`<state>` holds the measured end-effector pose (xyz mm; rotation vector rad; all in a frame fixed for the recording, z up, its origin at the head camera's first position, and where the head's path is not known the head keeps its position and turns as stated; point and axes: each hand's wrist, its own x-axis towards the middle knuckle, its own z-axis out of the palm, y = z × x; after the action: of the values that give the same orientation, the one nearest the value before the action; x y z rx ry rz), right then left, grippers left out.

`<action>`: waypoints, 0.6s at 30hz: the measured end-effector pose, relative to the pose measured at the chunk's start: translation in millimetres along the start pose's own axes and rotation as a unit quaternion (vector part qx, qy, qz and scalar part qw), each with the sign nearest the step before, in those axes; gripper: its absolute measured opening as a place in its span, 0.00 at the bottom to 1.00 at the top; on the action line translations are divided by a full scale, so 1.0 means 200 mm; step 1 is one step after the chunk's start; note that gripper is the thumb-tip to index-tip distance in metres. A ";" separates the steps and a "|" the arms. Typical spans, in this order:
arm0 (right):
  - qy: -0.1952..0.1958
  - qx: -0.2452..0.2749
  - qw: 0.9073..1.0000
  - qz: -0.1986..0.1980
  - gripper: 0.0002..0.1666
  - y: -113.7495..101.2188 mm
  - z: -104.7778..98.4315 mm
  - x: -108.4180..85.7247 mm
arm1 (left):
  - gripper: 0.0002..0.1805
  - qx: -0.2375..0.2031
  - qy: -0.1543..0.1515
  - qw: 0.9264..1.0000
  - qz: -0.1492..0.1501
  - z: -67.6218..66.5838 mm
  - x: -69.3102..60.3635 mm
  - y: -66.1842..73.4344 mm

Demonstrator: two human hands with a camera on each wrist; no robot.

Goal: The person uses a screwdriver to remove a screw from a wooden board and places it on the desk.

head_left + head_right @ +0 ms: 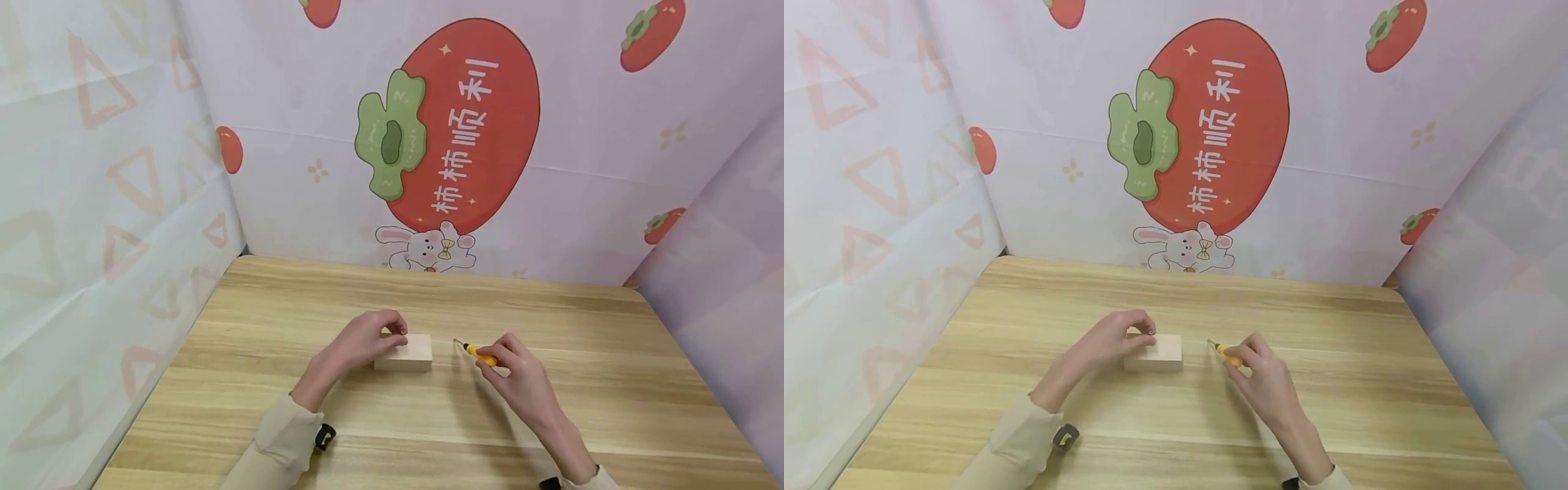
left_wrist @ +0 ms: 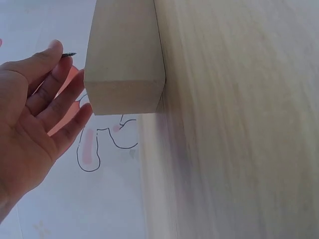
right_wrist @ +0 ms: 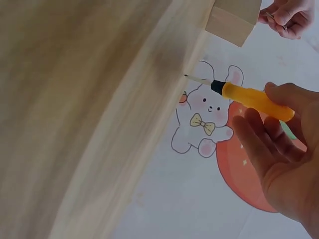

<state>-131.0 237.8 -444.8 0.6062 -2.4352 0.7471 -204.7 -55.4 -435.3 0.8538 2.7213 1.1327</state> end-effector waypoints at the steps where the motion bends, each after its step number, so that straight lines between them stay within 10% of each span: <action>1: -0.006 -0.006 1.000 0.001 0.15 0.00 0.00 -0.01 | 0.03 -0.001 -0.001 1.000 0.000 0.00 0.00 0.00; 18: -0.133 -0.085 0.987 0.028 0.14 0.01 -0.03 -0.06 | 0.10 -0.034 0.007 0.999 0.019 -0.04 -0.07 -0.05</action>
<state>-121.2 245.7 -449.1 0.6054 -2.7358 0.4978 -200.5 -73.6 -438.3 0.8946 2.6710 1.2349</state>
